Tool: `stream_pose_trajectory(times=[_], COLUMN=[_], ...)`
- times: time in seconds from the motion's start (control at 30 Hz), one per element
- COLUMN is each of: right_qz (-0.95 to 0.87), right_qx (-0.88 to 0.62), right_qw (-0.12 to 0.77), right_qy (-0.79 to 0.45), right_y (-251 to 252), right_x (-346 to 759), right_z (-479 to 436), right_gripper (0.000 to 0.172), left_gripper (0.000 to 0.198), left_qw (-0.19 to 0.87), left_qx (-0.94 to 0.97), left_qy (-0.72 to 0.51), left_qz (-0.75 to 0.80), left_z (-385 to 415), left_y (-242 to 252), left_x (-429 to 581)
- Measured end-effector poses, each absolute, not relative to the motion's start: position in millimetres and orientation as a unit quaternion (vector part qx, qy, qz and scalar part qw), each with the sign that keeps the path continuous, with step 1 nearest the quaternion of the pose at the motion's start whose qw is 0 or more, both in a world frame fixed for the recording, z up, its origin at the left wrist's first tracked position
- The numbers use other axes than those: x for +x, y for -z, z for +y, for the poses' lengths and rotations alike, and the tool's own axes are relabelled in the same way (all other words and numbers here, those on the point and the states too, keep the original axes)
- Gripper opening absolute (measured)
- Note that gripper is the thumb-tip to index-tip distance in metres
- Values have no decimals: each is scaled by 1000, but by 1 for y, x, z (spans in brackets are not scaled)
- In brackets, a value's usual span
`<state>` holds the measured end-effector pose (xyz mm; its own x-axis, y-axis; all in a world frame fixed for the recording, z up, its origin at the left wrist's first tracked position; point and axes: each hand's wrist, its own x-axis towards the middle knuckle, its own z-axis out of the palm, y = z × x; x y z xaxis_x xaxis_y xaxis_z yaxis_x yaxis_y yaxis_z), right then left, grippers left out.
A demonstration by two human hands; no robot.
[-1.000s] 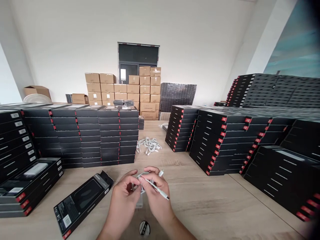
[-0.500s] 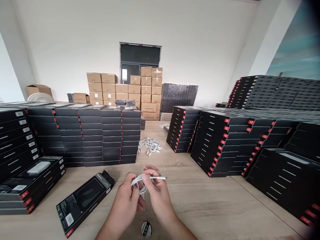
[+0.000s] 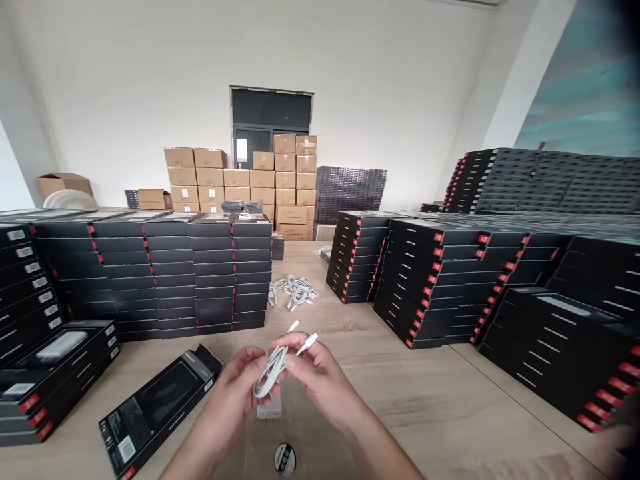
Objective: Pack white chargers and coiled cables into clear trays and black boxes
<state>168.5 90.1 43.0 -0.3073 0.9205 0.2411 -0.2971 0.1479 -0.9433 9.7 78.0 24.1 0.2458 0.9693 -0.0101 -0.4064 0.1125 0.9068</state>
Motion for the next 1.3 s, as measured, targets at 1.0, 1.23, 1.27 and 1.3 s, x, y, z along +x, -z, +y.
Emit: stream_pose_trajectory(times=[1.0, 1.23, 1.27, 1.3], right_qz=[-564, -611, -596, -578], right_qx=[-465, -456, -443, -425], right_qw=[496, 457, 477, 496], right_qy=[-468, -459, -470, -489], right_y=[-27, -34, -34, -33], right_x=[167, 176, 174, 170], right_z=[104, 103, 102, 100], right_gripper=[22, 14, 18, 23], left_gripper=[55, 53, 53, 52], left_qw=[650, 681, 692, 705], left_qx=[416, 393, 378, 365], left_qy=[-498, -488, -490, -491], left_qz=[396, 378, 370, 359], left_z=[78, 80, 79, 79], left_y=[-17, -17, -17, -16], left_x=[22, 23, 23, 25])
